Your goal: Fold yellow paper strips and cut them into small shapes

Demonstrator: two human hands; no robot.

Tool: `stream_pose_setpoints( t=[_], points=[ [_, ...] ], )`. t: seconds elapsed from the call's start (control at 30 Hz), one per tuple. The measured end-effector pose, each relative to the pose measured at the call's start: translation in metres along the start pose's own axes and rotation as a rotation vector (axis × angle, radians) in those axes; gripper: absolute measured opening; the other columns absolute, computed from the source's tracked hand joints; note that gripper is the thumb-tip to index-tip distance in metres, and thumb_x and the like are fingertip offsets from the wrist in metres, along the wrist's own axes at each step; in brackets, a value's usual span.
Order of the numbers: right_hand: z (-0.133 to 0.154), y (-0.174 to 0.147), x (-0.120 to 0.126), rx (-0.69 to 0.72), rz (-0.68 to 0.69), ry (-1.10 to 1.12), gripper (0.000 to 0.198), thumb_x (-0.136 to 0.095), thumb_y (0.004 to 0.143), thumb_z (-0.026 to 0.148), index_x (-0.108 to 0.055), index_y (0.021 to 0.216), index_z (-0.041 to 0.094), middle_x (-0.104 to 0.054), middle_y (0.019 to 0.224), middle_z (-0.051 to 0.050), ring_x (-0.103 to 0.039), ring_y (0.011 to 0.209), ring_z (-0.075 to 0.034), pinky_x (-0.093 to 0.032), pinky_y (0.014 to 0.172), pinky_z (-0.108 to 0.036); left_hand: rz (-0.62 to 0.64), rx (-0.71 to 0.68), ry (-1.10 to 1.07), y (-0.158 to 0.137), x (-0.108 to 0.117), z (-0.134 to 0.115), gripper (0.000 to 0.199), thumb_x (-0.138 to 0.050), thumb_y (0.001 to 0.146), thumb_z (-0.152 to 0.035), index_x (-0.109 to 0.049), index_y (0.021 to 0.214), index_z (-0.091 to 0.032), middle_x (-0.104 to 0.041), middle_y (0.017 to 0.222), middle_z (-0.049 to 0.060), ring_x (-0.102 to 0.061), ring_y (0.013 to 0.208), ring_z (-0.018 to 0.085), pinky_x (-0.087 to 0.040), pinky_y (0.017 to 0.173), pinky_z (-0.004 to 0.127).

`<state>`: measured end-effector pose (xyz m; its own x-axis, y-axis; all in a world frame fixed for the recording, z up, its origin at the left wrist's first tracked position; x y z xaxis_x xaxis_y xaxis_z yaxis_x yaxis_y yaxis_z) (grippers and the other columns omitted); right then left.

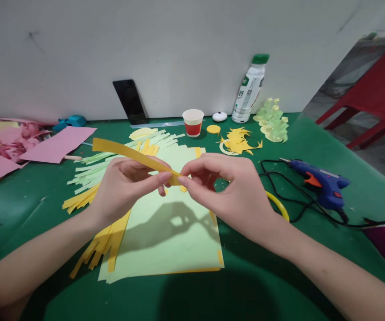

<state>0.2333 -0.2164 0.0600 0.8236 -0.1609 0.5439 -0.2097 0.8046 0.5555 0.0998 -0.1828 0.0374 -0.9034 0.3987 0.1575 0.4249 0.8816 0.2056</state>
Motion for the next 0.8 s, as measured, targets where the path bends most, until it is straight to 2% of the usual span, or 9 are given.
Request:
stream_pose_setpoints(
  t=[0.03,0.17,0.33,0.43,0.6,0.8],
  points=[
    [0.004,-0.001,0.002,0.073,-0.040,-0.035,0.004,-0.060,0.076,0.018,-0.060,0.074,0.021,-0.058,0.059,0.001,-0.050,0.050,-0.010,-0.041,0.045,-0.024,-0.001,0.016,-0.052,0.000,0.000,0.001,0.011,-0.066,0.073,-0.026,-0.069,0.070,-0.016,-0.065,0.064,-0.001,-0.054,0.053,0.007,-0.050,0.050,0.017],
    [0.021,-0.008,0.004,0.346,-0.153,-0.254,0.015,-0.063,0.075,0.015,-0.058,0.087,0.023,-0.062,0.069,-0.003,-0.052,0.051,-0.012,-0.043,0.048,-0.027,0.000,0.061,-0.240,0.000,-0.001,0.008,0.011,-0.067,0.072,-0.025,-0.069,0.067,-0.016,-0.064,0.062,0.000,-0.057,0.057,0.008,-0.052,0.049,0.016],
    [0.033,-0.013,0.005,0.491,-0.178,-0.413,0.013,-0.060,0.078,0.013,-0.060,0.084,0.024,-0.068,0.069,-0.005,-0.062,0.057,-0.014,-0.045,0.047,-0.025,0.021,0.096,-0.280,-0.003,-0.004,0.008,0.011,-0.067,0.073,-0.024,-0.070,0.066,-0.016,-0.065,0.062,0.001,-0.057,0.058,0.009,-0.052,0.049,0.016],
    [0.036,-0.014,0.008,0.507,-0.202,-0.439,0.013,-0.061,0.076,0.013,-0.062,0.082,0.025,-0.069,0.065,-0.004,-0.062,0.053,-0.013,-0.044,0.042,-0.024,0.013,0.102,-0.299,-0.004,-0.005,0.006,0.012,-0.068,0.072,-0.026,-0.070,0.066,-0.016,-0.064,0.062,0.001,-0.056,0.059,0.010,-0.052,0.048,0.016],
    [0.033,-0.013,0.009,0.426,-0.222,-0.380,0.017,-0.060,0.076,0.013,-0.065,0.080,0.029,-0.069,0.063,-0.001,-0.061,0.050,-0.013,-0.043,0.039,-0.026,0.003,0.100,-0.303,-0.003,-0.006,0.007,0.015,-0.069,0.070,-0.028,-0.069,0.065,-0.014,-0.064,0.062,0.002,-0.056,0.058,0.010,-0.052,0.048,0.017],
    [0.027,-0.013,0.007,0.359,-0.184,-0.295,0.018,-0.059,0.078,0.011,-0.063,0.083,0.028,-0.067,0.065,-0.002,-0.060,0.054,-0.014,-0.044,0.044,-0.027,-0.002,0.089,-0.299,-0.003,-0.004,0.009,0.015,-0.069,0.071,-0.027,-0.068,0.063,-0.014,-0.065,0.062,0.001,-0.056,0.057,0.008,-0.052,0.049,0.016]
  ],
)
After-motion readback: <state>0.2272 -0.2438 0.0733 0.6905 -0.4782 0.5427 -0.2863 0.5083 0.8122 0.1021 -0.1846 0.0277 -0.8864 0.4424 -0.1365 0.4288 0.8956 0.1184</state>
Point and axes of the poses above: each hand's wrist, its own y-axis towards the middle knuckle, its own x-axis out of the back of the hand, z = x × y, the point moved 6 cm from there along y, towards the middle knuckle
